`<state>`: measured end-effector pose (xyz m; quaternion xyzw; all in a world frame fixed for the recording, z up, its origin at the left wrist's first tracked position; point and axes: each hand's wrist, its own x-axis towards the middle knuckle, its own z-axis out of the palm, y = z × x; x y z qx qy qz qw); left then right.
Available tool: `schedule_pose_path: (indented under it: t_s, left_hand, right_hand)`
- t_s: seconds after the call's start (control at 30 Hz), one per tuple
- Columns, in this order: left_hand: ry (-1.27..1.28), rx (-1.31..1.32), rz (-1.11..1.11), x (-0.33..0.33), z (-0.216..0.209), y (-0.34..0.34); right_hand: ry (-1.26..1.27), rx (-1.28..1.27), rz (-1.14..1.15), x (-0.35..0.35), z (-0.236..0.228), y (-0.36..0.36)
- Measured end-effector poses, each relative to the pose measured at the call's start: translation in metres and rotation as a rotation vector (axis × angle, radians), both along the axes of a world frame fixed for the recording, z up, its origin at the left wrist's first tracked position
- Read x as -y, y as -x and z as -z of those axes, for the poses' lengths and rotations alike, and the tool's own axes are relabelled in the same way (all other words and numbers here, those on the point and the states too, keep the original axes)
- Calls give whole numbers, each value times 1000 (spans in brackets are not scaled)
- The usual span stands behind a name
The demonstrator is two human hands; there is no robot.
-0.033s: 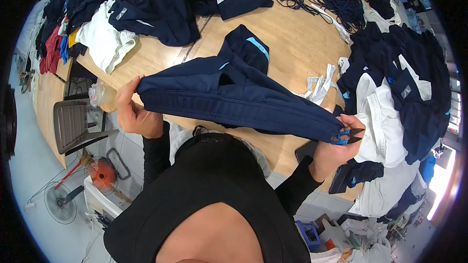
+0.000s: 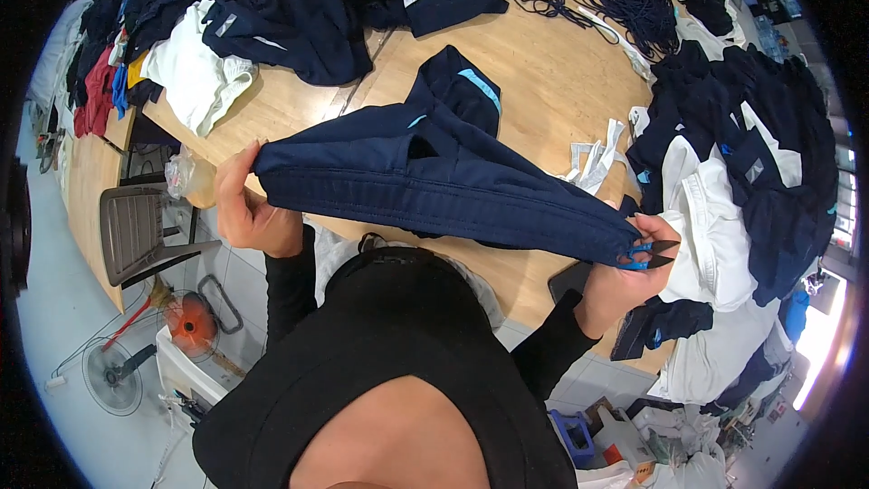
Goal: Trimming loose threads from navy blue garments using small snips in a factory setting.
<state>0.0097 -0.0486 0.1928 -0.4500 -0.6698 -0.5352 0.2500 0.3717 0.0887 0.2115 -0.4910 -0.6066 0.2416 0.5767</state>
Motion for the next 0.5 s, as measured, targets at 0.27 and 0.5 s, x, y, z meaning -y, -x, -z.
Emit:
schedule_pose_path:
  t_s: [0.27,0.5]
  left_hand:
    - [-29,-128,-69,0,-10,-1]
    - [-21,-158,-67,1,-14,1]
  right_hand:
    - [-46,21,90,-3,2,-9]
    - [-74,20,141,-6,2,-10]
